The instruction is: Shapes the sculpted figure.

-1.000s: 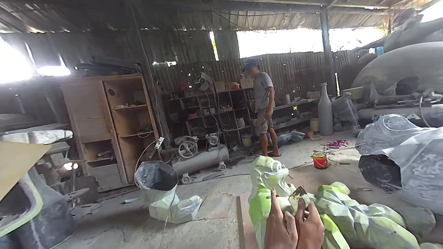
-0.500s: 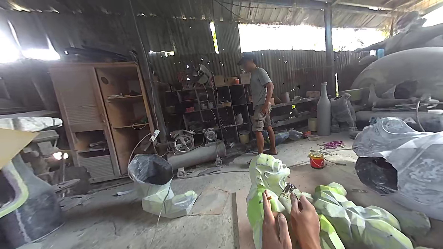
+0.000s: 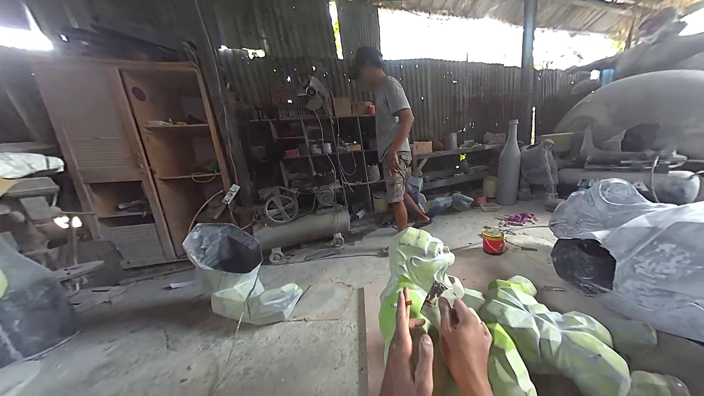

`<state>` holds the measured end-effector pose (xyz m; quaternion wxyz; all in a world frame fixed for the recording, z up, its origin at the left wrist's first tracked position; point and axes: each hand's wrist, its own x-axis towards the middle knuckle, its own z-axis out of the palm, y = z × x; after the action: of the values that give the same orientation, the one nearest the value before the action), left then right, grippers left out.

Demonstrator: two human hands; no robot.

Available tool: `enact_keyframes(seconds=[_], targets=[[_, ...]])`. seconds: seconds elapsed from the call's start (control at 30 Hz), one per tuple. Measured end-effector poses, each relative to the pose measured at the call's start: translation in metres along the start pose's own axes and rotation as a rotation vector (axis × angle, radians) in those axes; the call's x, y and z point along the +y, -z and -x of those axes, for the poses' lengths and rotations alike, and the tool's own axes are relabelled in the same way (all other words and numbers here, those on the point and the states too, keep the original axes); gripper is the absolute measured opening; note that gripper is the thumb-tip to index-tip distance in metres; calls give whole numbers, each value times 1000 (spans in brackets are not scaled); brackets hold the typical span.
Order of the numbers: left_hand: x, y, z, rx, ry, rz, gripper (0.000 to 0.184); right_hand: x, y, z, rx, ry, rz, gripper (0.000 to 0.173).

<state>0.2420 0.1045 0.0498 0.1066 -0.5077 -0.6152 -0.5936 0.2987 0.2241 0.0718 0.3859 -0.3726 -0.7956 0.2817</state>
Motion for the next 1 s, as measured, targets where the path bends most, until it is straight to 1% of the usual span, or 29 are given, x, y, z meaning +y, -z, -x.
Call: enact_keyframes(seconds=[0.13,0.4,0.47,0.57,0.63,0.87,1.0], targets=[[-4,10,-2,8,-16,-32,77,-8,-9,5,-36,57,67,46],[-11,24,-10,76,34,-76,79,-20,-25,10,-58,145,161,41],[-10,26,-12,89,63,-78,80,-21,-26,10,-48,147,149,41],[-11,29,-12,116,87,-78,79,-22,-31,10,39,168,67,39],[-12,31,-10,120,96,-77,79,-22,-33,11,65,168,18,40],[-15,41,-5,88,89,-52,79,-24,-35,13,39,200,16,39],[-10,49,-10,81,155,-43,80,-26,-35,11,14,210,28,37]])
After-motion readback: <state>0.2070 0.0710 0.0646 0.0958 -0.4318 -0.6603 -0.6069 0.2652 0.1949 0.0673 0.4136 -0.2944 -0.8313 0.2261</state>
